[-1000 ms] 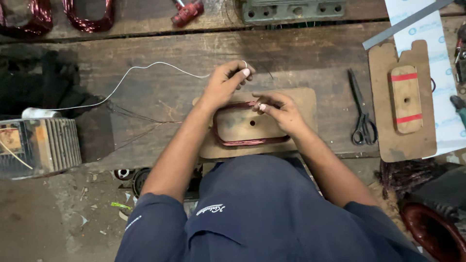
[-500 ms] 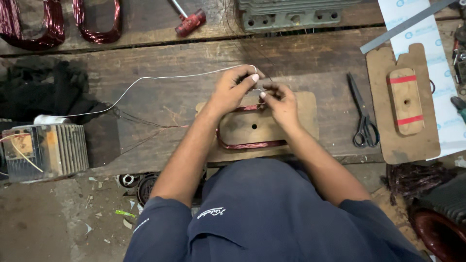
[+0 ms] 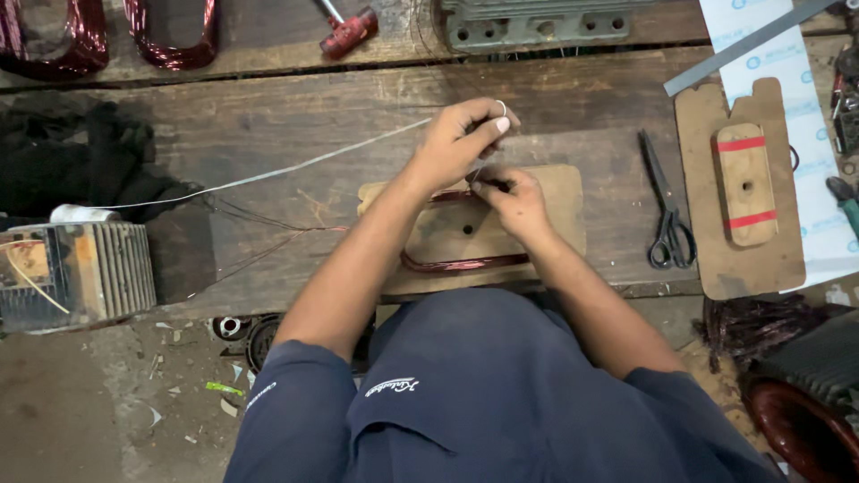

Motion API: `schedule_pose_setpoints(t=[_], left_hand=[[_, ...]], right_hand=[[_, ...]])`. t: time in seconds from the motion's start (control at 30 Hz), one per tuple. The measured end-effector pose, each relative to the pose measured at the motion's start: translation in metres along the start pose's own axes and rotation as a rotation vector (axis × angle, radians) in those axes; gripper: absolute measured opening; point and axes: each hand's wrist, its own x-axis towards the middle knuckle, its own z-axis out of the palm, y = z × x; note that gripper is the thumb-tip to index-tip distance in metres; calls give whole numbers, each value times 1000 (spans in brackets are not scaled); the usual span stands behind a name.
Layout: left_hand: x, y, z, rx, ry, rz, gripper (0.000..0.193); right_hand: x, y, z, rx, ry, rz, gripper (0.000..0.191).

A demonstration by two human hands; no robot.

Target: The person winds enameled copper wire onto a wooden coil form mounted on a hand-cranked winding machine, turning the crank to build up wire layers. They then tie the finished coil with white string and cut the string with scissors, placing the completed coil on the workbench.

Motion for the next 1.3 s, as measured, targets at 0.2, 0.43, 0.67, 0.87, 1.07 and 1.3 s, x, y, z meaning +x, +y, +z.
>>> schedule_pose_setpoints(t=[0.2, 0.43, 0.67, 0.87, 1.07, 1.3], left_hand=[[15, -35, -4, -258, 13, -15, 21], [-19, -49, -54, 1261, 121, -395, 38], [-46, -69, -20, 918, -57, -176, 30], [-42, -83, -24, 630, 12, -140, 36], [-40, -82, -34, 554, 167, -199, 32], [-49, -65, -29, 811, -2, -242, 29]], right_hand=[[5, 15, 2, -60, 28, 9, 10], [16, 35, 0, 41, 39, 22, 8], [22, 41, -6, 216, -39, 169, 5], [16, 36, -10, 65, -24, -15, 9], [14, 33, -9, 42, 0, -9, 8], [17, 40, -8, 136, 15, 132, 11]])
